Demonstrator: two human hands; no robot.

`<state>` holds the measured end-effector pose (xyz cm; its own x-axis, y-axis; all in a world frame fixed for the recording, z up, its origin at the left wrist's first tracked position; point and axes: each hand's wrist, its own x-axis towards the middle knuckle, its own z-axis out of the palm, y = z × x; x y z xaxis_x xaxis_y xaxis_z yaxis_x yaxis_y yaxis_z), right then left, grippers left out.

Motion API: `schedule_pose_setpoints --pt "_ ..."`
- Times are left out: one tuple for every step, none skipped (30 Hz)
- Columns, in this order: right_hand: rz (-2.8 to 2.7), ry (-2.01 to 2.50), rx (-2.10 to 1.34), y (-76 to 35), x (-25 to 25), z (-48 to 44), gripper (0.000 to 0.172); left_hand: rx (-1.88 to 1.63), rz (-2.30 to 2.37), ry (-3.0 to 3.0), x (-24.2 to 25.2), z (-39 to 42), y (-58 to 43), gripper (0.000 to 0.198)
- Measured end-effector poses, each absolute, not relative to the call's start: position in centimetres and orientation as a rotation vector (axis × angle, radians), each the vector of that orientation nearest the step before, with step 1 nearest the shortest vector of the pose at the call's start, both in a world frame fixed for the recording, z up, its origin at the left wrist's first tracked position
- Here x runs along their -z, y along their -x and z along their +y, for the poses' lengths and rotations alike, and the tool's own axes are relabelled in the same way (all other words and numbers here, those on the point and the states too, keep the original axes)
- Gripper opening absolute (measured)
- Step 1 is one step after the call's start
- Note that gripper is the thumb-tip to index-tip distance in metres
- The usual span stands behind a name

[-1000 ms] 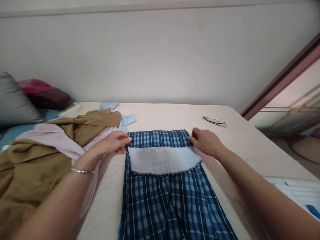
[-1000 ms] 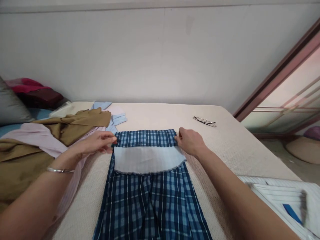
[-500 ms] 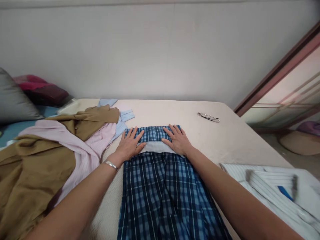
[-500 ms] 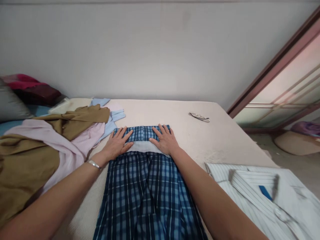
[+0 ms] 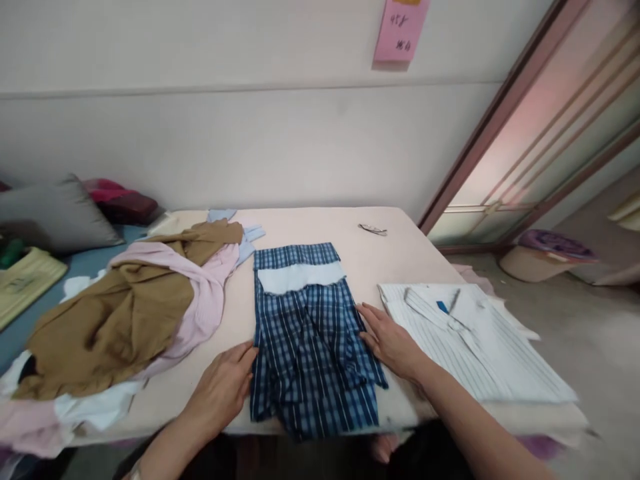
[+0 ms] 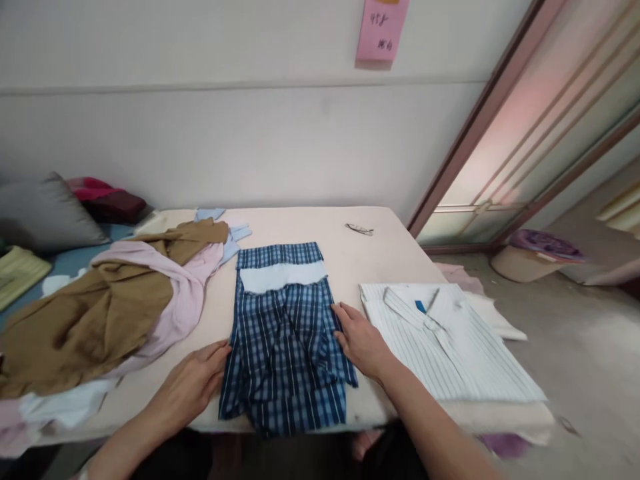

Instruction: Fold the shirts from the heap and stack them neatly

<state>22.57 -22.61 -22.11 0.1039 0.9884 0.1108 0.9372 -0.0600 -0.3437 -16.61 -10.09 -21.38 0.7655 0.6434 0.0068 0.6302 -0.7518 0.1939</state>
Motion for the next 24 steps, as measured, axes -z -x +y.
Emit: schedule_pose_setpoints --pt "-1.929 2.063 -0.207 -22.3 22.1 -24.5 0.064 -0.108 1.009 -2.828 21.6 -11.6 17.1 0.064" --pt "-1.981 2.057 -0.184 -21.9 22.0 -26.2 0.072 -0.107 1.000 -2.888 21.8 -13.0 17.4 0.075" --pt "-2.044 2.040 -0.157 -21.4 22.1 -27.6 0.080 -0.102 0.983 -2.950 22.1 -14.1 17.6 0.084" --pt "-2.112 2.016 -0.133 -20.9 22.1 -28.7 0.087 -0.089 0.947 -3.010 22.3 -14.9 17.5 0.091" --pt "-2.178 1.993 -0.116 -20.4 22.2 -29.6 0.092 -0.071 0.893 -3.062 22.6 -15.5 17.4 0.096" --pt "-2.238 1.970 -0.105 -19.9 22.3 -30.3 0.097 -0.053 0.827 -3.105 22.9 -15.8 17.3 0.097" --pt "-2.289 1.948 -0.100 -19.4 22.4 -30.8 0.098 -0.043 0.760 -3.135 23.2 -15.9 17.2 0.096" --pt "-2.331 1.930 -0.094 -19.1 22.5 -31.1 0.096 -0.041 0.703 -3.154 23.6 -15.8 17.1 0.093" --pt "-2.363 1.915 -0.087 -18.9 22.7 -31.2 0.090 -0.051 0.661 -3.163 24.0 -15.7 17.1 0.088" --pt "-2.386 1.900 -0.079 -18.9 22.9 -31.2 0.082 -0.065 0.639 -3.164 24.3 -15.5 17.1 0.083" --pt "-2.402 1.885 -0.068 -18.9 23.2 -31.1 0.072 -0.080 0.640 -3.156 24.6 -15.3 17.1 0.078" --pt "-2.413 1.870 -0.058 -19.1 23.5 -30.9 0.063 -0.088 0.647 -3.142 24.8 -15.1 17.1 0.075" --pt "-2.423 1.858 -0.052 -19.2 23.7 -30.6 0.057 -0.088 0.659 -3.122 24.9 -14.9 17.1 0.073" --pt "-2.430 1.848 -0.051 -19.4 24.0 -30.3 0.054 -0.080 0.668 -3.099 24.9 -14.8 17.0 0.072" --pt "-2.438 1.839 -0.058 -19.5 24.2 -30.1 0.052 -0.065 0.675 -3.075 24.7 -14.7 17.0 0.070" --pt "-2.443 1.832 -0.071 -19.6 24.3 -29.8 0.051 -0.048 0.682 -3.048 24.4 -14.7 17.0 0.068" --pt "-2.444 1.829 -0.088 -19.7 24.4 -29.7 0.049 -0.029 0.684 -3.020 24.0 -14.7 16.9 0.066" --pt "-2.440 1.826 -0.106 -19.6 24.4 -29.6 0.047 -0.012 0.683 -2.990 23.6 -14.7 17.0 0.064" --pt "-2.434 1.822 -0.127 -19.5 24.3 -29.6 0.043 0.000 0.683 -2.958 23.1 -14.8 17.0 0.063" --pt "-2.425 1.820 -0.147 -19.3 24.2 -29.8 0.040 0.011 0.680 -2.927 22.7 -15.0 17.2 0.062" --pt "-2.412 1.822 -0.171 -19.0 24.0 -30.0 0.038 0.021 0.676 -2.895 22.2 -15.3 17.3 0.062" --pt "-2.397 1.823 -0.202 -18.6 23.7 -30.3 0.036 0.030 0.669 -2.863 21.8 -15.6 17.6 0.063" --pt "-2.384 1.820 -0.243 -18.1 23.3 -30.7 0.034 0.041 0.663 -2.829 21.4 -16.0 17.9 0.063" --pt "-2.373 1.813 -0.293 -17.6 22.8 -31.2 0.031 0.054 0.657 -2.790 20.9 -16.5 18.3 0.064"
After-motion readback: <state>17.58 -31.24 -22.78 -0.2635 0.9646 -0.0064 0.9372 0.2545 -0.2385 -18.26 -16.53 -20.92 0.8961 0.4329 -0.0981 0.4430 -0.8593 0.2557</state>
